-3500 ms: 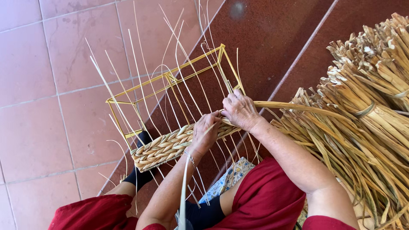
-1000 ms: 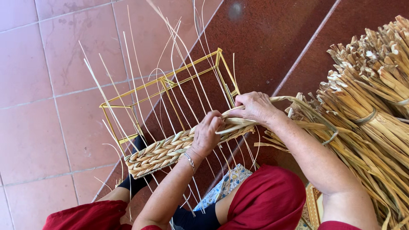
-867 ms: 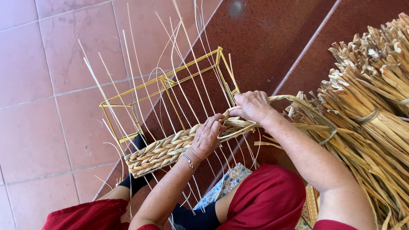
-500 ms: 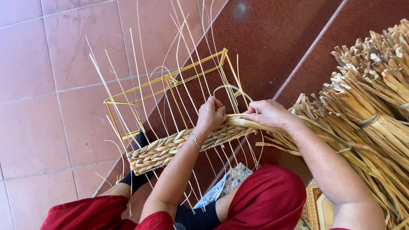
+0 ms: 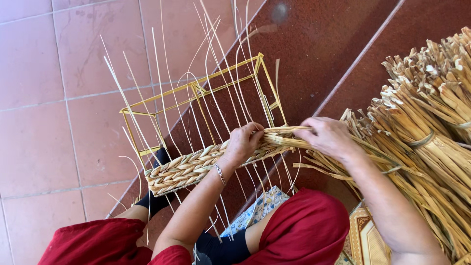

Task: The person weaves dried palm leaves into a rectangular basket frame, interlacing strands by hand to build up the sides. The person repeatedly pulls new strands through the existing weave and tightens them to maintain tension.

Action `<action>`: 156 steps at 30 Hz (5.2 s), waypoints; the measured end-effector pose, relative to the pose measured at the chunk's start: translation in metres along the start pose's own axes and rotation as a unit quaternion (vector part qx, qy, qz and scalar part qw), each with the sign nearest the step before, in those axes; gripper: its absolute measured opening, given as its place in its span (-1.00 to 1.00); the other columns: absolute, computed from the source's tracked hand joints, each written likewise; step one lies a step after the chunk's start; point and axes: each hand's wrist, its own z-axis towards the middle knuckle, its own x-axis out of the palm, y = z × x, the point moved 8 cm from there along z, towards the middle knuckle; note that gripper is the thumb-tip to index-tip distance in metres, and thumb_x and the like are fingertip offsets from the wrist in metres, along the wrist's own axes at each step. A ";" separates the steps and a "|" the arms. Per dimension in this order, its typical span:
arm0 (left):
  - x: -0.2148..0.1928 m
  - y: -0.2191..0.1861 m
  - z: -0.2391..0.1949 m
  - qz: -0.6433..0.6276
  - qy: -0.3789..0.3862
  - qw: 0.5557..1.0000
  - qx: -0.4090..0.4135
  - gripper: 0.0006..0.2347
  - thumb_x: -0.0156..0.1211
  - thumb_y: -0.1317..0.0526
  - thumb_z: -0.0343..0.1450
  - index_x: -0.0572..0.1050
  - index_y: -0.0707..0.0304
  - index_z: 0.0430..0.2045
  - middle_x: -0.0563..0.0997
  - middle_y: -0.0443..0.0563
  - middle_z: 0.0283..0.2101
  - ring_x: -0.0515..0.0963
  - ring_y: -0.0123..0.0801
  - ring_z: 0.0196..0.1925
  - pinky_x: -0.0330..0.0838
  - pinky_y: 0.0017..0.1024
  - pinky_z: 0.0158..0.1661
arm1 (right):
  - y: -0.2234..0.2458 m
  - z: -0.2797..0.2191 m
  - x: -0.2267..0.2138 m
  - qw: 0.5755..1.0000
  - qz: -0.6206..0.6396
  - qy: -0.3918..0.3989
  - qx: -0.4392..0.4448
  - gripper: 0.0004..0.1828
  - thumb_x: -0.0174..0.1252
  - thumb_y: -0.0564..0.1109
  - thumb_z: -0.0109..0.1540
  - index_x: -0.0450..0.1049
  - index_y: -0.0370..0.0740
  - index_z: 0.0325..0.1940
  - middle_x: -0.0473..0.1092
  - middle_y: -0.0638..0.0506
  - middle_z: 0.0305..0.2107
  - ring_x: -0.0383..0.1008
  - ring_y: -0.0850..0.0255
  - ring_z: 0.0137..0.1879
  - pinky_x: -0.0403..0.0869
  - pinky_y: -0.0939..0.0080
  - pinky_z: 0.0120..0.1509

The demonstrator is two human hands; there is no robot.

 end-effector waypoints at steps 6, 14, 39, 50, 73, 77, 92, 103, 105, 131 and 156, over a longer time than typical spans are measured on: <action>0.003 0.006 0.001 0.096 -0.030 0.995 0.020 -0.90 0.18 0.28 0.49 0.54 0.37 -0.29 0.69 0.22 -0.38 0.71 -0.18 -0.37 0.61 -0.28 -0.28 | 0.040 0.045 0.023 0.990 -0.107 -0.069 -0.059 -0.51 0.31 0.31 0.12 0.47 -0.15 -0.39 0.50 -0.02 -0.50 0.54 0.15 -0.34 0.54 0.08 -0.22; 0.003 0.018 0.026 0.051 -0.095 0.994 -0.018 -0.80 0.26 0.29 0.40 0.50 0.40 -0.16 0.71 0.13 -0.37 0.67 -0.33 -0.45 0.57 -0.38 -0.36 | 0.011 0.009 0.051 0.991 0.101 0.057 0.070 -0.62 0.22 0.23 0.24 0.49 -0.13 -0.31 0.46 0.06 -0.56 0.47 0.23 -0.45 0.54 0.07 -0.30; 0.017 -0.005 0.008 -0.117 0.155 0.980 -0.055 -0.64 0.24 0.25 0.35 0.50 0.16 0.07 0.65 -0.05 -0.30 0.54 -0.51 -0.39 0.53 -0.45 -0.26 | 0.121 -0.009 -0.049 0.783 -0.335 -0.374 -0.367 -0.94 0.34 -0.17 0.23 0.61 -0.09 -0.22 0.60 0.10 -0.06 0.43 0.29 -0.19 0.38 0.43 -0.32; 0.021 -0.011 0.023 0.084 0.137 0.978 -0.134 -0.60 0.10 -0.11 0.51 0.57 0.31 -0.17 0.61 0.15 -0.35 0.50 -0.42 -0.40 0.39 -0.41 -0.31 | -0.011 0.061 -0.058 0.962 -0.132 0.155 0.183 -0.42 0.46 0.46 -0.04 0.63 -0.07 -0.42 0.56 -0.02 -0.34 0.51 0.12 -0.13 0.43 -0.07 0.13; 0.020 -0.013 -0.001 0.126 -0.072 0.975 0.169 -0.52 0.42 0.26 0.28 0.33 0.33 0.04 0.58 0.26 -0.09 0.59 -0.01 0.02 0.48 -0.14 0.10 | 0.092 0.016 0.010 0.947 0.090 -0.142 -0.275 -0.66 0.37 -0.12 0.13 0.52 -0.23 -0.04 0.55 -0.08 -0.25 0.55 0.14 -0.09 0.58 0.13 -0.04; 0.016 -0.009 -0.001 0.096 -0.059 0.983 0.145 -0.56 0.34 0.33 0.31 0.38 0.30 0.08 0.61 0.20 -0.13 0.61 -0.04 -0.03 0.49 -0.17 0.05 | 0.080 0.019 0.001 0.957 0.164 -0.141 -0.194 -0.87 0.29 -0.15 0.29 0.51 -0.14 -0.10 0.58 0.03 -0.22 0.62 0.28 -0.10 0.63 0.23 -0.03; 0.017 -0.018 -0.006 0.127 -0.071 0.976 0.163 -0.56 0.33 0.31 0.31 0.40 0.36 0.09 0.62 0.23 -0.07 0.58 -0.02 0.02 0.47 -0.15 0.09 | 0.074 0.009 0.001 0.953 0.152 -0.197 -0.175 -0.92 0.20 -0.20 0.31 0.44 -0.25 -0.17 0.55 -0.06 -0.36 0.62 0.13 -0.20 0.58 0.15 -0.15; 0.013 0.012 0.022 -0.101 -0.029 0.994 -0.040 -0.88 0.30 0.29 0.37 0.51 0.28 -0.30 0.70 0.00 -0.30 0.71 -0.47 -0.32 0.69 -0.56 -0.27 | 0.055 -0.005 0.017 0.951 0.206 -0.176 -0.150 -0.94 0.09 -0.19 0.36 0.44 -0.23 -0.14 0.58 -0.04 -0.38 0.67 0.18 -0.25 0.63 0.22 -0.25; 0.018 0.011 0.023 -0.047 -0.056 0.997 -0.024 -0.95 0.27 0.30 0.40 0.55 0.28 -0.38 0.70 0.02 -0.33 0.71 -0.42 -0.33 0.67 -0.52 -0.27 | 0.057 -0.004 0.020 0.954 0.197 -0.168 -0.150 -0.94 0.11 -0.18 0.35 0.46 -0.21 -0.15 0.58 -0.03 -0.40 0.67 0.19 -0.26 0.65 0.25 -0.23; 0.017 -0.015 0.001 0.070 -0.064 0.986 0.138 -0.92 0.34 0.30 0.34 0.57 0.22 -0.38 0.56 0.21 0.17 0.63 -0.03 0.08 0.56 -0.20 0.03 | 0.034 0.041 0.014 0.998 -0.057 -0.020 -0.033 -0.51 0.39 0.38 0.04 0.49 -0.02 -0.38 0.46 0.10 -0.45 0.45 0.19 -0.22 0.21 0.02 0.02; 0.022 -0.011 0.039 0.177 -0.082 0.978 -0.074 -0.42 0.36 0.22 0.36 0.17 0.42 0.20 0.56 0.30 -0.27 0.62 -0.07 -0.34 0.57 -0.24 -0.32 | 0.040 -0.010 0.003 0.950 -0.114 -0.222 -0.186 -0.80 0.33 0.02 0.21 0.59 -0.11 -0.19 0.49 0.07 -0.28 0.40 0.18 -0.10 0.40 0.12 -0.02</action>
